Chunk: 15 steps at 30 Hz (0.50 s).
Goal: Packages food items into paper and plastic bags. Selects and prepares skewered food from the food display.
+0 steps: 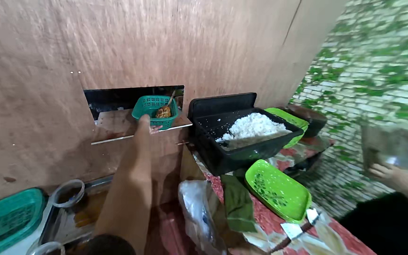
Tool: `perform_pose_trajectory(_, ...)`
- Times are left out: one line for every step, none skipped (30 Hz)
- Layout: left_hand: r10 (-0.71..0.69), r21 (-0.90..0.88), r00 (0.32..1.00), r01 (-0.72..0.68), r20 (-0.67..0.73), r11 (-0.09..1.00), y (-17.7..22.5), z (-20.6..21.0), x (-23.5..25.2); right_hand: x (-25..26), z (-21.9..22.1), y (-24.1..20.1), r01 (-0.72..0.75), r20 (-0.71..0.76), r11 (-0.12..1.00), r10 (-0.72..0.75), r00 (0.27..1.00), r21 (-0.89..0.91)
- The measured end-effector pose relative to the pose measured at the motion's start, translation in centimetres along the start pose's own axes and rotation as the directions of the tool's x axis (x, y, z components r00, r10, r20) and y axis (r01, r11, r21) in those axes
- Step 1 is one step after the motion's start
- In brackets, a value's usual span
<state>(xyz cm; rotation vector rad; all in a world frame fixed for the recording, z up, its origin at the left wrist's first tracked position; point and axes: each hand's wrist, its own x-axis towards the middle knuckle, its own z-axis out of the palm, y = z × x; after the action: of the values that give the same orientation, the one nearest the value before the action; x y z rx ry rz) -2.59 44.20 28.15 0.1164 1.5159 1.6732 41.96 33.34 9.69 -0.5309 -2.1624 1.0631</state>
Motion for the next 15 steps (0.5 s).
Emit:
perform_pose_trajectory(0.033, 0.023, 0.999, -0.033, 0.003, 0.999, -0.2, -1.4, 1.0, 0.1, -0.2, 0.2, 0.004, 0.003, 1.0, -0.004, 1.0, 0.024)
perform_pose_trajectory(0.093, 0.068, 0.995, -0.091, -0.028, 0.994, -0.9, -2.9, 3.0, 0.2, -0.5, 0.3, 0.008, -0.002, 0.999, -0.007, 1.0, 0.05)
perform_pose_trajectory(0.121, 0.111, 0.992, -0.116, -0.037, 0.987, -1.2, -4.5, 4.2, 0.2, -0.7, 0.3, 0.012, -0.014, 0.998, -0.011, 1.0, 0.068)
perform_pose_trajectory(0.129, 0.159, 0.991, -0.124, -0.027, 0.98, -1.1, -6.2, 4.1, 0.4, -1.1, 0.1, 0.019, -0.026, 0.997, -0.017, 1.0, 0.079)
perform_pose_trajectory(0.125, 0.195, 0.992, -0.12, -0.014, 0.973, -0.8, -8.0, 3.4, 0.7, -1.5, 0.0, 0.026, -0.031, 0.996, -0.024, 0.999, 0.083)
perform_pose_trajectory(0.146, 0.23, 0.989, -0.138, -0.017, 0.963, -0.7, -9.7, 2.4, 1.1, -2.1, -0.1, 0.042, -0.04, 0.997, -0.039, 0.998, 0.062)
perform_pose_trajectory(0.21, 0.262, 0.977, -0.195, -0.03, 0.945, -0.8, -11.5, 1.8, 1.6, -2.6, -0.1, 0.066, -0.051, 0.998, -0.065, 0.997, 0.016)
perform_pose_trajectory(0.262, 0.291, 0.965, -0.246, -0.014, 0.925, -0.9, -13.4, 0.9, 2.3, -3.2, 0.0, 0.098, -0.067, 0.994, -0.102, 0.993, -0.048)
perform_pose_trajectory(0.289, 0.358, 0.957, -0.271, 0.005, 0.894, -1.2, -14.9, -1.0, 3.1, -3.7, -0.1, 0.13, -0.089, 0.984, -0.142, 0.986, -0.125)
perform_pose_trajectory(0.296, 0.411, 0.955, -0.278, 0.021, 0.868, -1.7, -16.2, -3.1, 4.1, -4.3, -0.3, 0.153, -0.106, 0.967, -0.178, 0.978, -0.205)
perform_pose_trajectory(0.277, 0.429, 0.961, -0.257, 0.015, 0.866, -2.4, -17.1, -5.6, 5.2, -4.9, -0.8, 0.165, -0.117, 0.946, -0.204, 0.972, -0.281)
perform_pose_trajectory(0.257, 0.431, 0.967, -0.233, 0.003, 0.872, -3.5, -17.9, -7.7, 6.4, -5.4, -1.6, 0.171, -0.121, 0.922, -0.225, 0.967, -0.349)
perform_pose_trajectory(0.228, 0.432, 0.974, -0.203, -0.007, 0.879, -4.7, -18.5, -10.0, 7.8, -5.8, -2.3, 0.183, -0.118, 0.889, -0.253, 0.96, -0.419)
perform_pose_trajectory(0.205, 0.438, 0.978, -0.175, -0.024, 0.882, -6.2, -19.1, -12.0, 9.2, -6.0, -2.9, 0.201, -0.1, 0.845, -0.286, 0.953, -0.496)
perform_pose_trajectory(0.184, 0.45, 0.983, -0.151, -0.03, 0.88, -7.7, -20.0, -13.7, 10.6, -6.1, -3.2, 0.224, -0.061, 0.787, -0.314, 0.947, -0.575)
